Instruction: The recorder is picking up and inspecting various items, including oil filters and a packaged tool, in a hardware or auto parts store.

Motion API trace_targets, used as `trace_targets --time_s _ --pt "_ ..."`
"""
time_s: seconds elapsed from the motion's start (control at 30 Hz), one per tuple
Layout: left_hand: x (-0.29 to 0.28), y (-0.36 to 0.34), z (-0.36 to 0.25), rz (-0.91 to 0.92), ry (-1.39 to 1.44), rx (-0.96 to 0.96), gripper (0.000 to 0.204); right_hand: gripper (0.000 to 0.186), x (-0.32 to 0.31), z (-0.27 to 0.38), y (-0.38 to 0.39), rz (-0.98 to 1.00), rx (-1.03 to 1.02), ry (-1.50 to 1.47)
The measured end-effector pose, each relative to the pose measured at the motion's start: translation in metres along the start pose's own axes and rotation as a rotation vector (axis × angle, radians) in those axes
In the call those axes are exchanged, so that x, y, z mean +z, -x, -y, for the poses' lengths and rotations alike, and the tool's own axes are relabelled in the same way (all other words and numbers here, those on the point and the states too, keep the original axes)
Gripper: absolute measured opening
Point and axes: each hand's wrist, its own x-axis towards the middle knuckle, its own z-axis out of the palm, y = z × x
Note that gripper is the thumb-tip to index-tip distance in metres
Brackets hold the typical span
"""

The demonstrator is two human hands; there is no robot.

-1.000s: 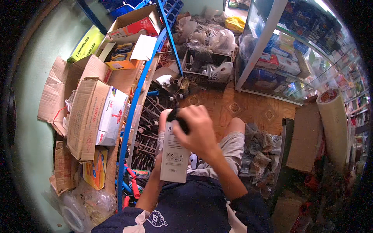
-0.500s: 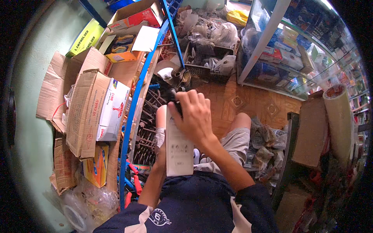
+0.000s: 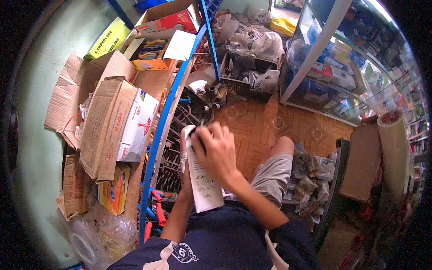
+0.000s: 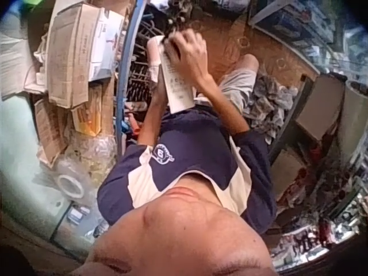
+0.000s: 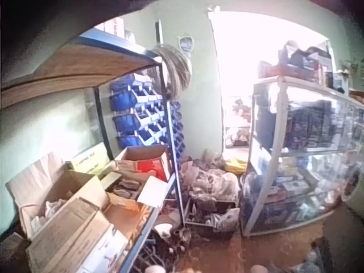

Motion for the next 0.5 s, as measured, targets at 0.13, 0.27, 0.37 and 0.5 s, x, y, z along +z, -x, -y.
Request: trace_targets --time_s 0.13,0.27,0.37,0.5 --pt "-0.011 -0.043 0.004 0.002 0.109 -0.059 0.065 0.022 -0.01 0.026 0.052 0.228 -0.204 -0.063" --pt "-0.03 -0.015 0.013 -0.003 0.174 -0.134 0.065 0.021 -0.006 0.017 0.009 0.121 -0.346 -0.021" --pt "-0.036 0.008 0.033 -0.001 0.235 -0.188 0.065 0.017 -0.007 0.011 -0.036 -0.027 -0.083 -0.009" --pt "-0.027 -0.003 0.054 -0.005 0.326 -0.244 0.065 0.017 -0.007 0.004 -0.012 -0.06 0.195 0.046"
